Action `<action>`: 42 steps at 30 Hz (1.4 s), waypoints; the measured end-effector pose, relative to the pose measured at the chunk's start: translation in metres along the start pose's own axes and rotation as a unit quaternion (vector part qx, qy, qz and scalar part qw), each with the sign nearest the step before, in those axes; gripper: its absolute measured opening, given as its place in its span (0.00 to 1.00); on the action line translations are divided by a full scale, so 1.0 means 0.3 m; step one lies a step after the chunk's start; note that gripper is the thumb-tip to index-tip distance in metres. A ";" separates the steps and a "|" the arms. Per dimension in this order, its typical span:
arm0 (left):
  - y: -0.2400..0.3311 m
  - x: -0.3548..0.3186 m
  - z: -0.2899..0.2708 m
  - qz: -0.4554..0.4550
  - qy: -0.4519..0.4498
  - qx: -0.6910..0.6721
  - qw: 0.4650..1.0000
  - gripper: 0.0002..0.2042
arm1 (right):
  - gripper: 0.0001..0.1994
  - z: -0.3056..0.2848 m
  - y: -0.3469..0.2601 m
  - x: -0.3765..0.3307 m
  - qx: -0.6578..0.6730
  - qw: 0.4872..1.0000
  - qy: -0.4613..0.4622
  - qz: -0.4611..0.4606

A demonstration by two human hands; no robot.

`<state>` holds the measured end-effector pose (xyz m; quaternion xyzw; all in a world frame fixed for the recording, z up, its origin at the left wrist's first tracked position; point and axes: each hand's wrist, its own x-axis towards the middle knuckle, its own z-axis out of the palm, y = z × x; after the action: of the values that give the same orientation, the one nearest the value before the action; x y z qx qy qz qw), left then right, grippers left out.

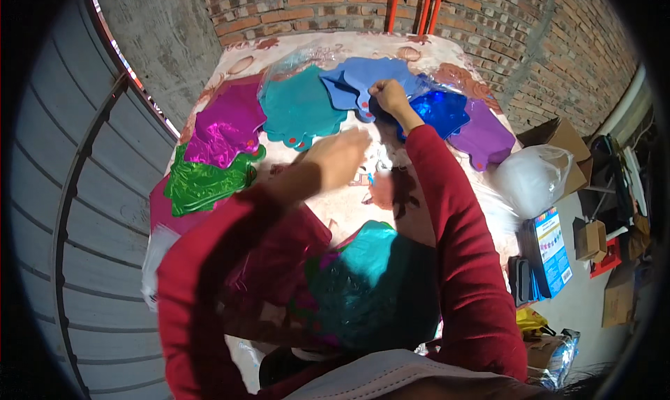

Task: Packaging small items into pouches and folding colorful plastic sheets on a table.

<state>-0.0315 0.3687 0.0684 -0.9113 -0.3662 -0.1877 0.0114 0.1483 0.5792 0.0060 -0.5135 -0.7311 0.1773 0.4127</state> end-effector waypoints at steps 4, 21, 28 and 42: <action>-0.207 0.245 0.206 -0.079 0.023 -0.007 0.997 0.15 | 0.09 -0.041 -0.016 -0.016 -0.018 1.000 0.005 -0.011; -0.270 0.332 0.284 -0.194 -0.073 -0.024 0.978 0.29 | 0.08 -0.514 -0.564 -1.229 0.012 0.864 -0.501 -0.055; -0.288 0.283 0.252 -0.197 -0.084 0.059 0.975 0.30 | 0.13 -0.458 -0.422 -0.758 0.193 0.949 -0.243 0.047; -0.220 0.324 0.260 -0.137 0.032 0.040 0.989 0.25 | 0.10 -0.290 0.129 -0.207 -0.156 0.985 -0.021 0.078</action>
<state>0.0145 0.4939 0.0223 -0.8450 -0.4941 -0.2020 0.0335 0.2482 0.5249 0.0052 -0.6231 -0.7159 0.1033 0.2975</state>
